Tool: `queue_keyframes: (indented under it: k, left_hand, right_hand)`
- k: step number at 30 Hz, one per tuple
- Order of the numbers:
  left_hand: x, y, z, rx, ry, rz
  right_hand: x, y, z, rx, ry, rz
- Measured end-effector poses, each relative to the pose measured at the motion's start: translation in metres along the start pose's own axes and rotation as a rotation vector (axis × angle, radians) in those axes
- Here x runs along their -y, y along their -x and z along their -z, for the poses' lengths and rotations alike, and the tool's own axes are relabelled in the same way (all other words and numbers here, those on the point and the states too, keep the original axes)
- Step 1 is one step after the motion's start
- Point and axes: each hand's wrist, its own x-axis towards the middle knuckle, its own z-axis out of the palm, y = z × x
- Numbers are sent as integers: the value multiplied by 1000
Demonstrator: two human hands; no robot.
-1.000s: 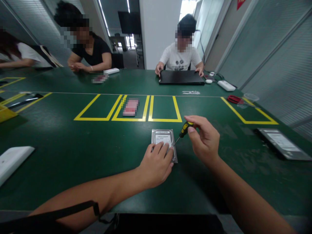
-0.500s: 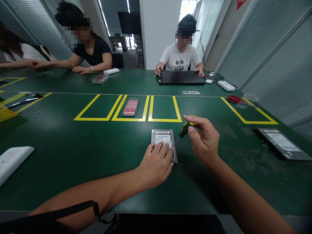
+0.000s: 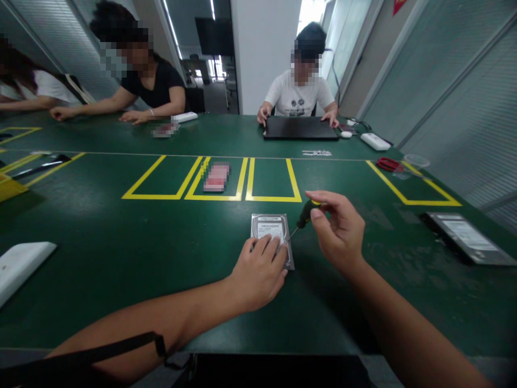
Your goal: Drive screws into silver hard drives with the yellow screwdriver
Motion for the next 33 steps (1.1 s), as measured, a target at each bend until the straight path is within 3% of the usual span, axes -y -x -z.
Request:
queue_keyframes:
  k: [4,11,33]
  left_hand:
    - [0,0,0,2,3,-3]
    - [0,0,-1,-14,0,-1]
    - [0,1,-1,-11,0,1]
  right_hand:
    - [1,-4,-1,-27,41,77]
    - [2,-2,1,17,27,17]
    - [3,-3,1,22,9,57]
